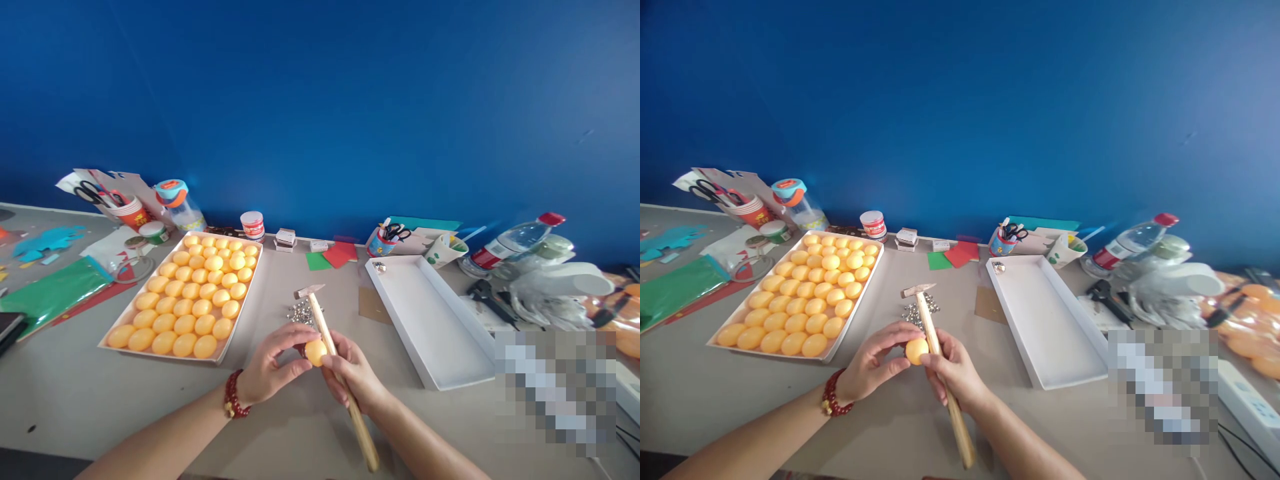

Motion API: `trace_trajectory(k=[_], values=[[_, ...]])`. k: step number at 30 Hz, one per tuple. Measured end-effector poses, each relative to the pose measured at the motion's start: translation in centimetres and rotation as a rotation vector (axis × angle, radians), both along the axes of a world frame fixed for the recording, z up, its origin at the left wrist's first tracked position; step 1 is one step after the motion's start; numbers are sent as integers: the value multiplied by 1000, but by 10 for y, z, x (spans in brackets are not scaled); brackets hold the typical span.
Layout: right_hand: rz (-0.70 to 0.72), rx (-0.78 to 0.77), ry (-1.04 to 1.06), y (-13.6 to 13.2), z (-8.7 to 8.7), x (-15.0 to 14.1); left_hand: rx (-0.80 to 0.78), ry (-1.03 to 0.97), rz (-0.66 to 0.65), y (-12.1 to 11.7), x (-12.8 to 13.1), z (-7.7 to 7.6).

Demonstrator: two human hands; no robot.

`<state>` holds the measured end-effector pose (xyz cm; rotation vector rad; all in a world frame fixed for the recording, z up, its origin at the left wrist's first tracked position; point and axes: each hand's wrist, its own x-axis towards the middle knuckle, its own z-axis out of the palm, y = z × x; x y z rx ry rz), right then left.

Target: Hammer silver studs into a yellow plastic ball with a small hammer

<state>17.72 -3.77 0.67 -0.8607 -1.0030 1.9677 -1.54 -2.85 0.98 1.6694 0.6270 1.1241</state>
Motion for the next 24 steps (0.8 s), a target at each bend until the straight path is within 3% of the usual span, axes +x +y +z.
trace_trajectory(k=[8, 12, 24], values=[[100, -56, 75, 1, -2, 3, -295, -243, -250, 5, 0, 5], [162, -67, 125, 3, -4, 4, -370, -348, -331, 4, 4, 7], [171, -138, 195, 3, -5, 0, -416, -405, -226, 0, 9, -12]])
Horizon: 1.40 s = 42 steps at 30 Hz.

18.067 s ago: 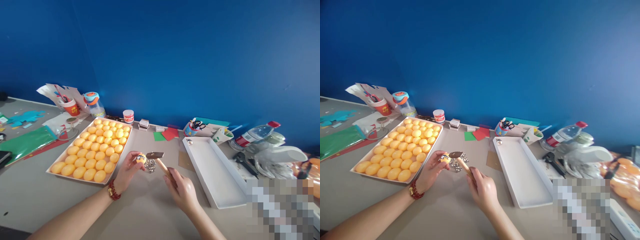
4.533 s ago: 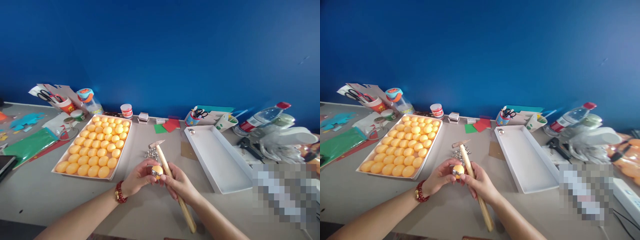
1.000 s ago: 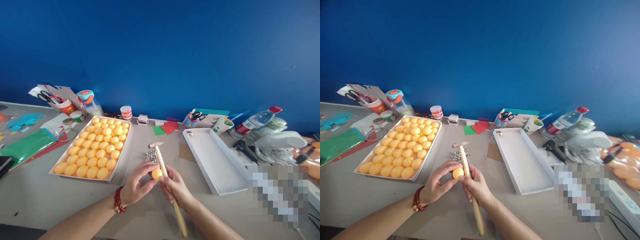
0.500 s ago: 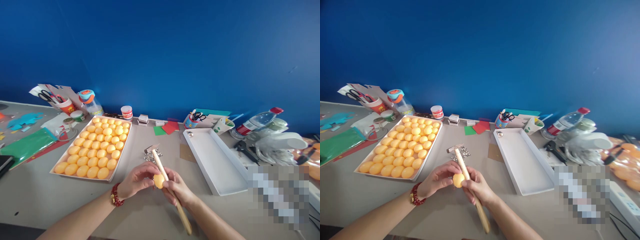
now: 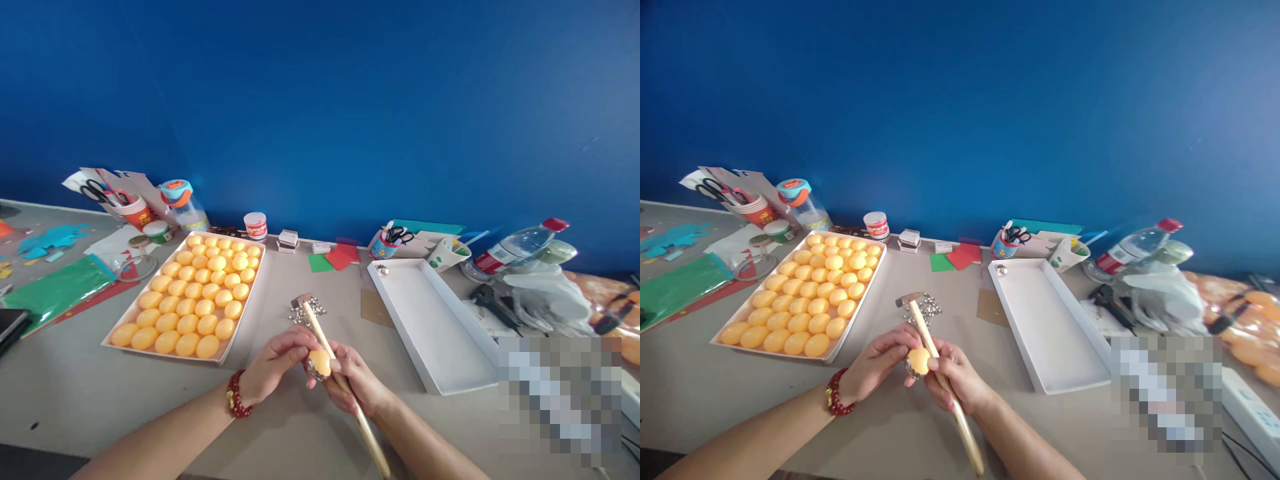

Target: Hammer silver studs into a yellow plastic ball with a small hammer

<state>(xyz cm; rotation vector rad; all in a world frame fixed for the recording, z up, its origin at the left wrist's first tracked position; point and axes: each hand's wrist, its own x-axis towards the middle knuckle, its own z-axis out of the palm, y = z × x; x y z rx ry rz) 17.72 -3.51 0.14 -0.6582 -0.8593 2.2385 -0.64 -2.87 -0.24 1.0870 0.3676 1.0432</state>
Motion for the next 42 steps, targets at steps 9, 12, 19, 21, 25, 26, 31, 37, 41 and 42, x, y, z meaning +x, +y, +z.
trace_trajectory(k=[9, 12, 19, 21, 25, 26, 31, 37, 41, 42], values=[[-15, -40, -37, 1, -3, -1, 93, 82, 45, 1, 1, -1], [-27, -30, -31, 1, -2, -1, 96, -19, 2, 4, 3, 1], [11, -42, 25, 3, -4, 0, -1, -37, -32, 6, 2, 1], [10, -51, 37, 3, -4, 0, -23, -17, -23, 6, 1, 1], [-7, -38, 6, 3, -4, -1, 27, 58, 15, 3, 0, 2], [-25, -31, -12, 2, -4, -1, 52, 92, 35, 2, 0, 2], [-142, 11, -168, 1, 1, -5, 77, 308, 187, -1, 1, 0], [-168, 135, -227, 1, 5, -5, -20, 252, 204, 1, 5, 3], [-210, 162, -295, 0, 3, -6, -37, 214, 218, 0, 9, 3], [-218, 165, -310, 0, 2, -7, -40, 222, 224, -1, 9, 2]])
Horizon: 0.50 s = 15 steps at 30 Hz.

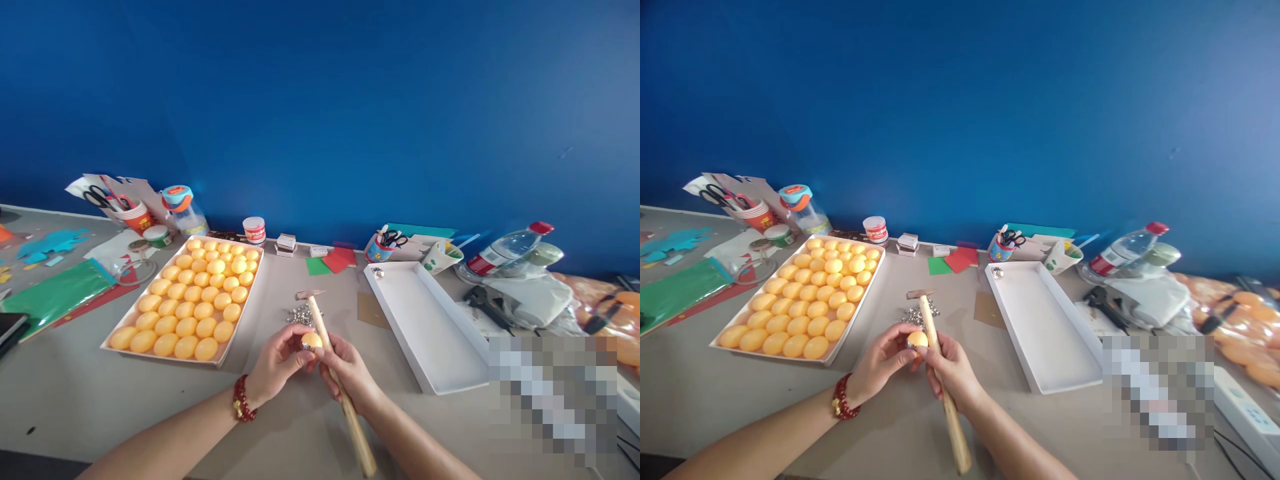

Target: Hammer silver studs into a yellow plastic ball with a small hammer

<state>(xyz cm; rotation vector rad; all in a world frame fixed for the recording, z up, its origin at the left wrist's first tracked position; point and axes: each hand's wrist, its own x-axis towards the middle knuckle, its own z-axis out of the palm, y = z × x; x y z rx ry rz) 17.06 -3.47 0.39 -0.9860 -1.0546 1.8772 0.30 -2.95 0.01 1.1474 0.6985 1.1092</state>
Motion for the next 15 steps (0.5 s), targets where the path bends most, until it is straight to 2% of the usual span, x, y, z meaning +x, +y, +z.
trace_trajectory(k=[4, 11, 15], values=[[-21, 15, -19, -1, -3, 0, -3, 34, 3, -1, 0, -1], [-13, 31, -26, 0, -5, 2, 127, 37, 5, -3, -2, -5], [-10, 33, 6, 0, -6, 3, 130, 70, 25, -3, -2, -6]])
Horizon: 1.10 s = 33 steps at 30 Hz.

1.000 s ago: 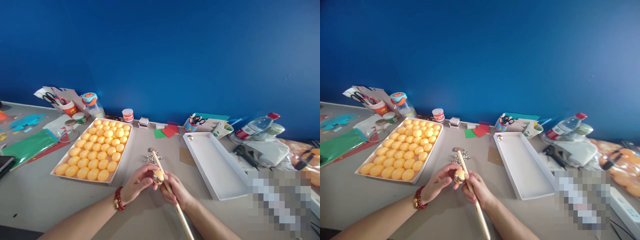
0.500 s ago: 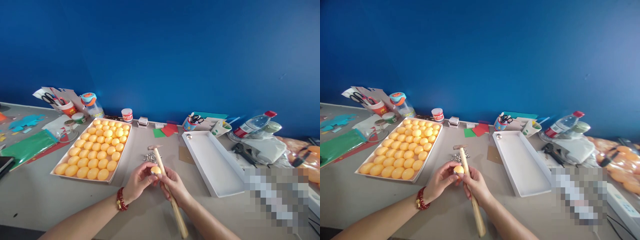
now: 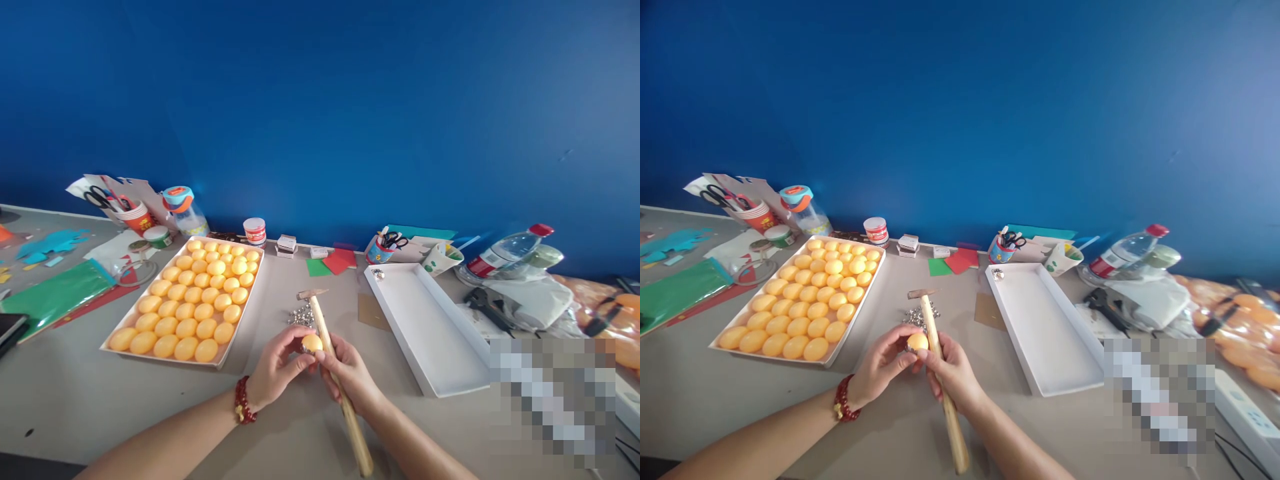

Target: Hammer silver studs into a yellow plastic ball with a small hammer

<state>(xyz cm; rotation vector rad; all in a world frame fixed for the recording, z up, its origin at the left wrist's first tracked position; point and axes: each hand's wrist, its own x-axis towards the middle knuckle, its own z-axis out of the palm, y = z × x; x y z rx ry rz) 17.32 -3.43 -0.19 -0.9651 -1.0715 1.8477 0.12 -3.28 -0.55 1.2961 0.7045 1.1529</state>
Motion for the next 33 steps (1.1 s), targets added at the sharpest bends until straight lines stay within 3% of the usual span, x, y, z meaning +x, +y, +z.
trace_trajectory(k=[5, 12, 21, 27, 33], values=[[1, -22, 66, 1, 0, -1, -20, -57, -12, 2, 2, 0], [-62, -39, 4, 4, -3, -3, -73, -11, 14, 8, 1, -7], [-79, -11, -12, 5, 3, -4, -116, 39, 40, 10, -4, 0], [-21, 9, -25, 11, 7, -3, -146, -52, 3, 16, -4, -2], [-64, 41, -51, 21, 10, -10, -174, -96, 69, 18, -2, 1]])
